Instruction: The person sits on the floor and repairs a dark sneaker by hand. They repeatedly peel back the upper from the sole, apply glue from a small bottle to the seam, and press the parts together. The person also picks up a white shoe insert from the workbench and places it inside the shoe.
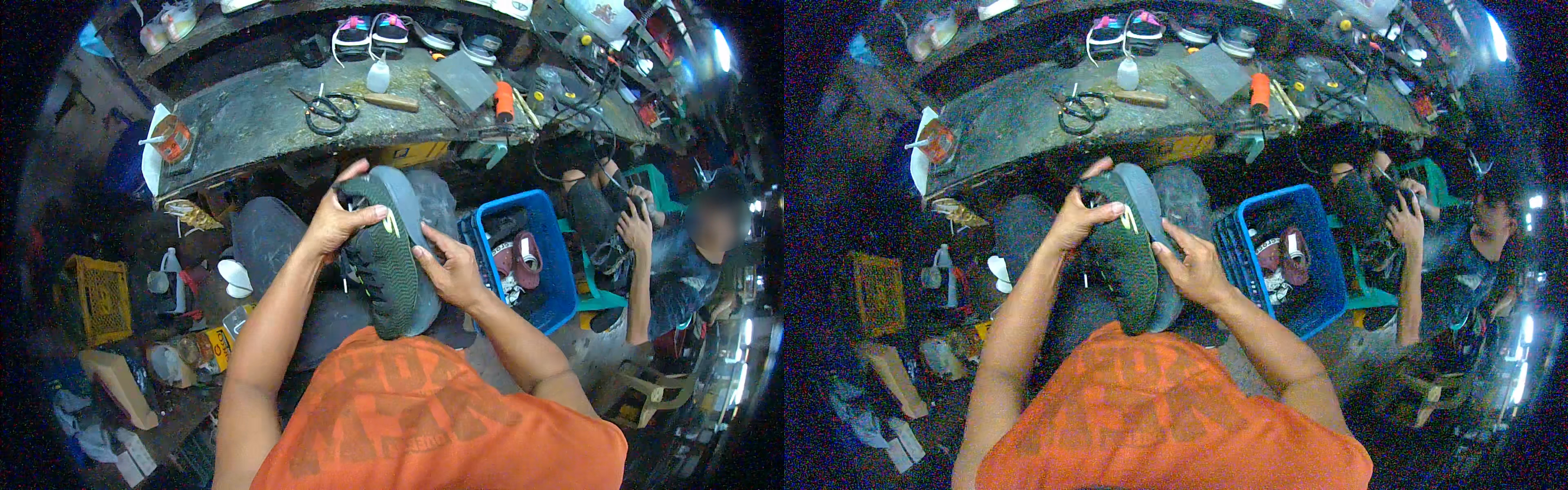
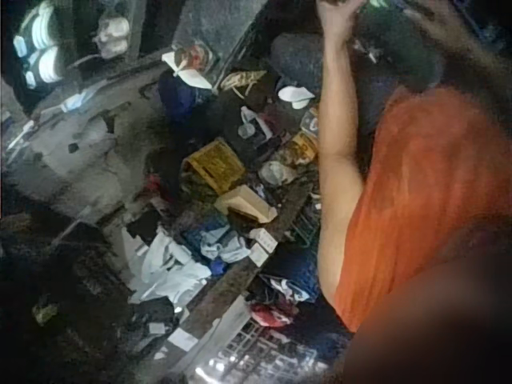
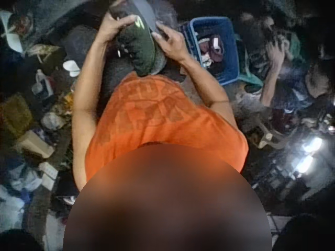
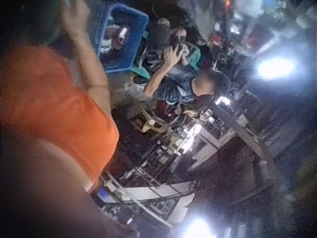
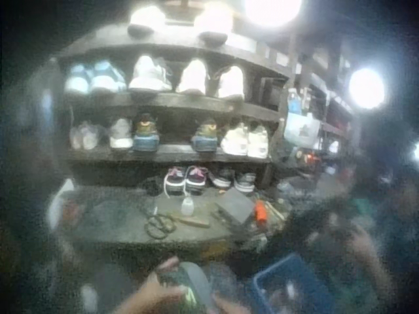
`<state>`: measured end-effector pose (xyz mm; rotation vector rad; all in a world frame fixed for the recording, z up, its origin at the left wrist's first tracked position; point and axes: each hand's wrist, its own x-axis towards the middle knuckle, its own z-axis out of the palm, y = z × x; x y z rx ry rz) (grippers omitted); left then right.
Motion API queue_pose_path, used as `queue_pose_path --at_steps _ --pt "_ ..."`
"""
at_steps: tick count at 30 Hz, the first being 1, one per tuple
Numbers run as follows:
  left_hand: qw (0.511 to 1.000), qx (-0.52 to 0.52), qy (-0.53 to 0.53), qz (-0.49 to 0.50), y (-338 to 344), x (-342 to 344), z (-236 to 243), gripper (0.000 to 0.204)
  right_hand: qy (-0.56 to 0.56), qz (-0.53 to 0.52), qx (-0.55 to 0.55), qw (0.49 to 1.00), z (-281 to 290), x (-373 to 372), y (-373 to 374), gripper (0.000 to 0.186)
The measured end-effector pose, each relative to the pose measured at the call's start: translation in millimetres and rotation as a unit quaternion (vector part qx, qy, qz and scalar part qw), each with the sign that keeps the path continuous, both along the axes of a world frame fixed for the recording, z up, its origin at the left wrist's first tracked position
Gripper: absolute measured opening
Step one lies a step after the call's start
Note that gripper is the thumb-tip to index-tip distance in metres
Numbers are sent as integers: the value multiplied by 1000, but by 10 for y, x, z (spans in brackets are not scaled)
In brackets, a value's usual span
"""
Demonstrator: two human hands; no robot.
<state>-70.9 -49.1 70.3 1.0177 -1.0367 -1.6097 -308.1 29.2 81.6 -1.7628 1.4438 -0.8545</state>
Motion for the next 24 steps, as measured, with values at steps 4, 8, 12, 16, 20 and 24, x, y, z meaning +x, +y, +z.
queue_pose_path --at_steps 4,8,12,16,20,24 --pt "998 19 -49 35 3 -85 -304 81 174 179 121 961 135 -215 -580 54" --pt "995 -67 -71 31 64 -241 -355 75 117 40 -74 990 207 -123 -1728 63" --pt "996 -53 -68 15 93 -375 -196 74 201 -82 -152 964 158 417 -2849 103" --pt "986 -84 -146 2 68 -429 -92 77 290 -95 -117 945 164 782 -3225 62" --pt "988 -62 -140 -2 30 -444 -162 81 143 -57 -212 965 305 632 -2946 46" --pt "989 2 -150 7 -40 -494 -317 104 43 35 -206 977 420 -7 -1981 48"
